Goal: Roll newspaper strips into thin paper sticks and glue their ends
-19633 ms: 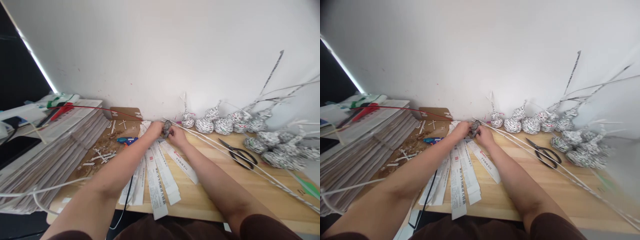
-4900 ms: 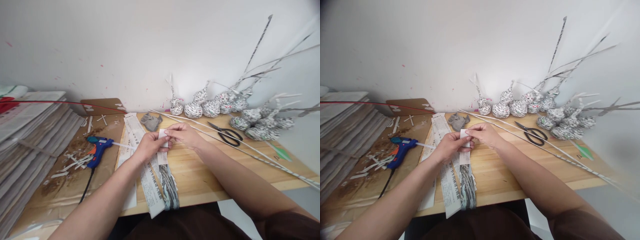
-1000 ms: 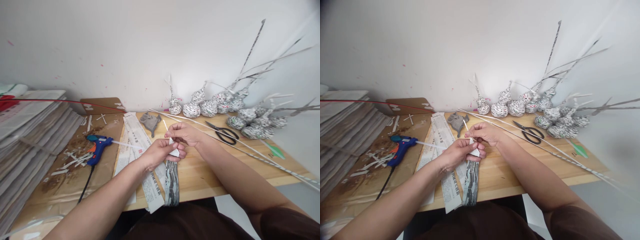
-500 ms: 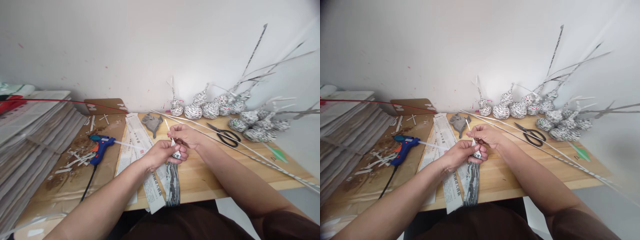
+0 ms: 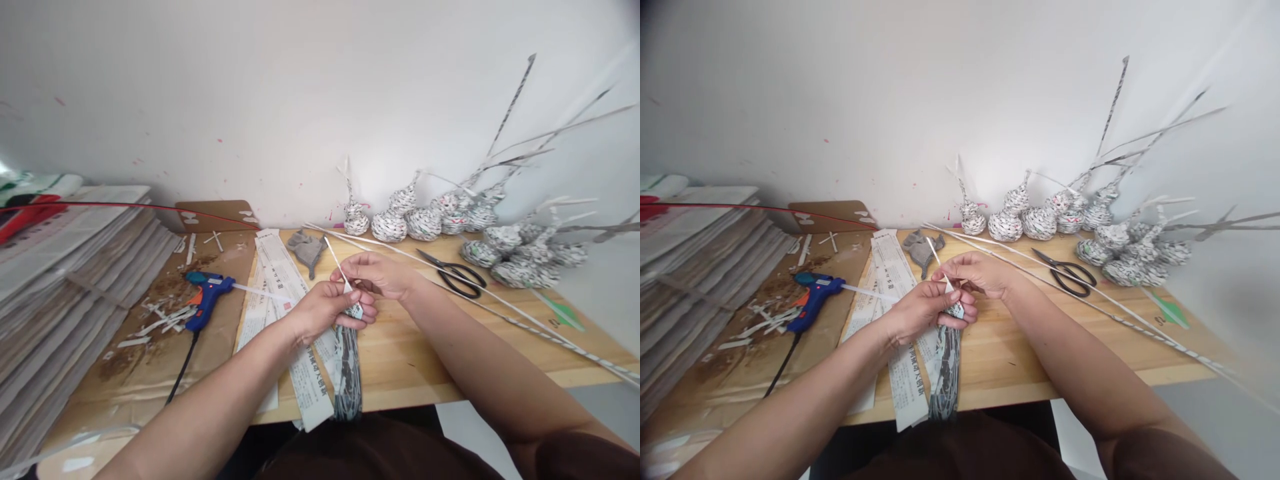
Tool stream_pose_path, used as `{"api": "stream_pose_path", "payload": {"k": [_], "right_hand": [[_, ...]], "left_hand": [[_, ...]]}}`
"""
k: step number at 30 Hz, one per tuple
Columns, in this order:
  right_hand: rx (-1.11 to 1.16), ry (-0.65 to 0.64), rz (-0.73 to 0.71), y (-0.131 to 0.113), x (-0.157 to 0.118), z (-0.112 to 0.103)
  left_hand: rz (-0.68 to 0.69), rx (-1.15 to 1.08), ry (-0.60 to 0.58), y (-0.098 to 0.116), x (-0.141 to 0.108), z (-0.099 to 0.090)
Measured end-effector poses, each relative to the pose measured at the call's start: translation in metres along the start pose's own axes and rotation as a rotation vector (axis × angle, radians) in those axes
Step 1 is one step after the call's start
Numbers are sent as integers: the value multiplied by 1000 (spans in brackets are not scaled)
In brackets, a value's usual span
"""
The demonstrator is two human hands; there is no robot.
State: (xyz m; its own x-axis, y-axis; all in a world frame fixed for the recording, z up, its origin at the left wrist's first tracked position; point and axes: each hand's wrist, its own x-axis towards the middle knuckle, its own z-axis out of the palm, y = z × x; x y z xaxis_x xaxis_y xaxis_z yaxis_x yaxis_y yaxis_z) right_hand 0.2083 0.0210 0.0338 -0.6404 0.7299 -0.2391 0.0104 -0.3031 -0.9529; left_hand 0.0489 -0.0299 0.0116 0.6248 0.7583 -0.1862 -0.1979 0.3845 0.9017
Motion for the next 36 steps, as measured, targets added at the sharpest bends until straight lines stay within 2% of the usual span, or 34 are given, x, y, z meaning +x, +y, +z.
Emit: {"api": "stream_pose_path", "payload": {"k": [2,6,8,13,19,25,27,31,36], "right_hand": [[-20,20,3,0,0,0],[29,167,-34,1,1,4],[34,195,-65,-1,1,4],[-56,-1,4,-5,-3,-1],[14,151,-49,-2,0,1],[-31,-38,-22,-3,-4,-1],[-20,-28,-39,1,-2,-2],[40,88,-51,11,4,-1],[27,53,-3,10,5,1]], "left_hand": [[3,8,1,-1,1,0],[13,9,-16,-4,1,1],[2,0,-22,-4,1,1],[9,-7,1,-1,-1,2],[-15,-3,14,1,-2,6],[0,1,-7,-2,-1,4],[5,-2,-2,-3,0,3],[31,1,4,-5,2,2],[44,1,-14,-3,1,1]]}}
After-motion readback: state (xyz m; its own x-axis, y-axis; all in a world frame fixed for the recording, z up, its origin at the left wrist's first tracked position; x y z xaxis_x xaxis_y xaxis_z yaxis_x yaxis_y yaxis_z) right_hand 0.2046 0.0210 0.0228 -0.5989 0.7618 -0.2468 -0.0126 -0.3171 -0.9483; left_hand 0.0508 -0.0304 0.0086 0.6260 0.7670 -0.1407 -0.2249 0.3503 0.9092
